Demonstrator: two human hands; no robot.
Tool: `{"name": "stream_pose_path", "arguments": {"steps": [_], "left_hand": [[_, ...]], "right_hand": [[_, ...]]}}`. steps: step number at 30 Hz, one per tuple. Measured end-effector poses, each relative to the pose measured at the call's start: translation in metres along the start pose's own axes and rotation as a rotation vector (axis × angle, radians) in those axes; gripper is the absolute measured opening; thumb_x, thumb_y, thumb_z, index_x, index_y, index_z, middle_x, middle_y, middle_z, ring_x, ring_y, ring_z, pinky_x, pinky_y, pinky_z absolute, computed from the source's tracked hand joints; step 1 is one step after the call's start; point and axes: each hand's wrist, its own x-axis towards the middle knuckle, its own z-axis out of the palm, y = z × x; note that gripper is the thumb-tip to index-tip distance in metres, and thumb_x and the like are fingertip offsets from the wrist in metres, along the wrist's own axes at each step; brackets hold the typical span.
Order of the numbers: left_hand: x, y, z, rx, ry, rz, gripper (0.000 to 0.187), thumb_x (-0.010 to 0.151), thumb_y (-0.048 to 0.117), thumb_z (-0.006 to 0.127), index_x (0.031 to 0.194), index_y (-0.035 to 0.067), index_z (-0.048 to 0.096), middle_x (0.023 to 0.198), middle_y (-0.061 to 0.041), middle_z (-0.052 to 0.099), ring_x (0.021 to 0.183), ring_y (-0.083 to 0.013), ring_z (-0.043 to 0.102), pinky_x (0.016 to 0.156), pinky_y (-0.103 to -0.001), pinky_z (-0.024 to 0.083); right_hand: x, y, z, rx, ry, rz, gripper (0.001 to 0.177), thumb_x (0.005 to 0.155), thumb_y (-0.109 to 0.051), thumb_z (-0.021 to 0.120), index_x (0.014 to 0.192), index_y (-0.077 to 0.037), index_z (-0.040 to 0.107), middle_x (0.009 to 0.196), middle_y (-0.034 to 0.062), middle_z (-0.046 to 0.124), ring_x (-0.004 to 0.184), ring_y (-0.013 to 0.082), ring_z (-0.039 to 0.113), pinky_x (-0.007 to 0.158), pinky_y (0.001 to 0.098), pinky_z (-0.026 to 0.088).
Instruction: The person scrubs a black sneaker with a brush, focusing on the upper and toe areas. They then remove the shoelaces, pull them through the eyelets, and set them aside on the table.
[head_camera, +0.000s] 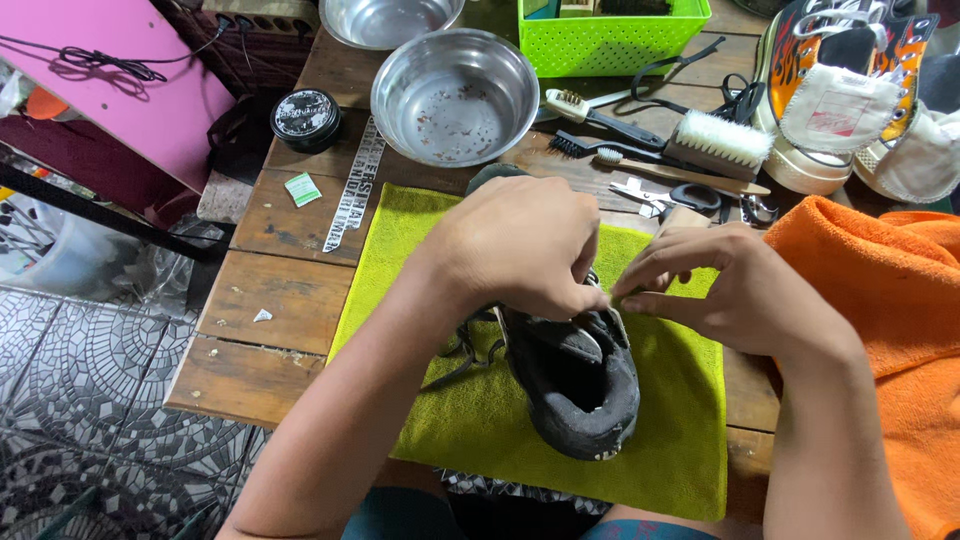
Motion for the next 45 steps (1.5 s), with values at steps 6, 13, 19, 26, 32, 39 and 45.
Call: {"name": "stream_pose_path", "arguments": {"steps": [6,13,19,26,32,39,45], "left_hand": [[0.012,-0.012,0.014,-0.096,0.088,0.182,0.018,0.075,0.042,0.079,0.088,0.039,0.091,0.083,0.008,0.085,0.090,-0.0262,0.081,0.074,-0.048,0.060],[0.013,-0.020,0.015,-0.127,0.057,0.212,0.027,0.076,0.040,0.075,0.096,0.041,0.093,0.084,0.007,0.085,0.091,-0.0318,0.080,0.078,-0.050,0.060],[0.017,-0.034,0.021,-0.233,0.022,0.281,0.025,0.078,0.035,0.075,0.094,0.039,0.093,0.075,0.011,0.083,0.082,-0.0239,0.082,0.065,-0.045,0.057],[0.013,-0.042,0.028,-0.300,0.037,0.318,0.025,0.080,0.033,0.073,0.095,0.041,0.092,0.077,0.013,0.084,0.080,-0.0203,0.082,0.069,-0.041,0.058],[0.010,-0.045,0.034,-0.332,0.070,0.340,0.025,0.082,0.033,0.073,0.097,0.040,0.091,0.077,0.012,0.083,0.079,-0.0227,0.081,0.069,-0.042,0.057],[0.015,-0.054,0.041,-0.397,0.093,0.431,0.019,0.083,0.033,0.075,0.094,0.031,0.090,0.080,0.011,0.085,0.074,-0.0181,0.079,0.068,-0.038,0.055],[0.019,-0.061,0.045,-0.522,0.175,0.676,0.013,0.087,0.022,0.078,0.092,0.020,0.089,0.072,0.006,0.080,0.059,-0.0120,0.063,0.059,-0.031,0.048]], "right_hand": [[0.005,0.002,0.009,0.021,0.042,-0.139,0.004,0.089,-0.013,0.090,0.089,-0.017,0.090,0.089,-0.0073,0.088,0.079,0.0074,0.079,0.079,0.0252,0.061],[0.001,0.007,0.011,0.002,0.097,-0.224,0.012,0.089,-0.010,0.090,0.086,-0.021,0.088,0.095,-0.0074,0.081,0.082,0.0078,0.076,0.076,0.0259,0.059],[0.004,0.017,0.018,-0.048,0.107,-0.223,0.028,0.093,-0.006,0.087,0.102,-0.031,0.092,0.106,-0.0035,0.079,0.086,0.0133,0.075,0.074,0.0303,0.058],[0.005,0.021,0.017,0.015,0.036,-0.132,0.021,0.089,-0.007,0.088,0.091,-0.027,0.093,0.108,-0.0056,0.081,0.083,0.0091,0.076,0.074,0.0267,0.059],[0.004,0.020,0.019,-0.006,0.028,-0.099,0.016,0.089,-0.012,0.089,0.091,-0.028,0.093,0.111,-0.0065,0.083,0.093,0.0108,0.075,0.082,0.0285,0.058],[0.009,0.017,0.022,0.006,-0.010,-0.103,0.011,0.095,-0.015,0.084,0.090,-0.023,0.089,0.118,0.0000,0.078,0.094,0.0136,0.078,0.082,0.0300,0.061],[0.007,0.024,0.023,-0.021,-0.008,-0.111,0.009,0.094,-0.016,0.086,0.090,-0.024,0.088,0.115,-0.0006,0.076,0.096,0.0145,0.076,0.082,0.0310,0.058]]}}
